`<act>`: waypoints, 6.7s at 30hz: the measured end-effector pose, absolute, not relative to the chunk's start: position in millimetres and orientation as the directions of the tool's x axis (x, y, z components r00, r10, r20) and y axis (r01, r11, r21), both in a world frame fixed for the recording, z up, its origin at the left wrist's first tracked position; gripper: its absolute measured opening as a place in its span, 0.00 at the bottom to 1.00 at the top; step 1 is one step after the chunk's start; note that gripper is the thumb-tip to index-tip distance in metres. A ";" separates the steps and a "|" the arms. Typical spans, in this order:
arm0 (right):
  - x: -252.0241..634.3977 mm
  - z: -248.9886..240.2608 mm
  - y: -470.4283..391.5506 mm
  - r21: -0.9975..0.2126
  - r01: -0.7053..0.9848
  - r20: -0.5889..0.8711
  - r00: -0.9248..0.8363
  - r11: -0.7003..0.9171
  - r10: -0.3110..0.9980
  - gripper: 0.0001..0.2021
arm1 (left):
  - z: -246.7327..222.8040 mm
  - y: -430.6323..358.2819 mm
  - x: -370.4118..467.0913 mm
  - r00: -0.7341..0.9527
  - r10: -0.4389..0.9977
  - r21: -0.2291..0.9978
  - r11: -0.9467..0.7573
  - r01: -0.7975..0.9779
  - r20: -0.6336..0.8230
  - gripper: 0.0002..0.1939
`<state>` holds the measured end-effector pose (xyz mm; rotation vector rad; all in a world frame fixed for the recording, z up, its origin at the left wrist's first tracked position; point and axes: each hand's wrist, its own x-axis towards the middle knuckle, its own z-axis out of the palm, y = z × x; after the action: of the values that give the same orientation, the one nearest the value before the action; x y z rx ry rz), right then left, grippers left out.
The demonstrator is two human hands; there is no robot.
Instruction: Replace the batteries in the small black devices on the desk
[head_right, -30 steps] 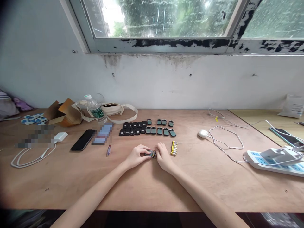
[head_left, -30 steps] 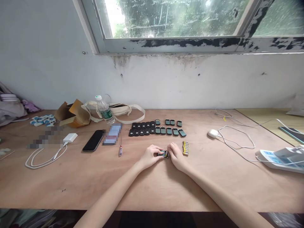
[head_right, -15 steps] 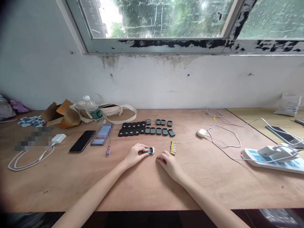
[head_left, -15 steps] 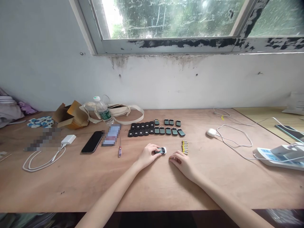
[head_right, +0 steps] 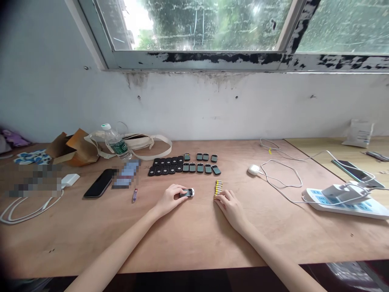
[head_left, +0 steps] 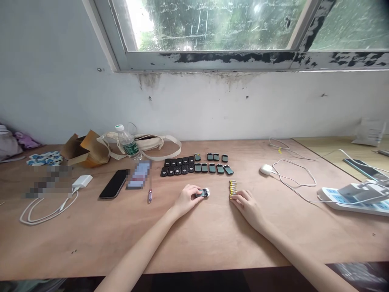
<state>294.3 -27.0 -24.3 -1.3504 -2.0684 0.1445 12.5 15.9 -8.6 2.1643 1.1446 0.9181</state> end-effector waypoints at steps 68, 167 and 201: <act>183.4 -11.7 -1.3 -0.349 0.831 0.401 -0.286 0.434 0.870 0.08 | -5.1 15.9 13.8 0.139 0.907 0.806 -0.418 0.418 0.398 0.19; 200.1 1.5 -3.4 -0.585 0.644 0.211 -0.468 0.494 0.858 0.31 | -10.6 24.9 10.0 0.221 0.972 0.995 -0.089 0.053 0.075 0.18; 280.1 24.2 179.4 -0.757 0.561 0.339 -0.101 0.335 0.935 0.20 | -11.8 27.4 8.5 0.119 0.993 0.991 -0.022 0.134 0.006 0.20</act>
<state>280.1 179.4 24.2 -1.3335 -1.7778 0.5736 8.5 27.4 -11.8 1.3721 1.2108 1.0643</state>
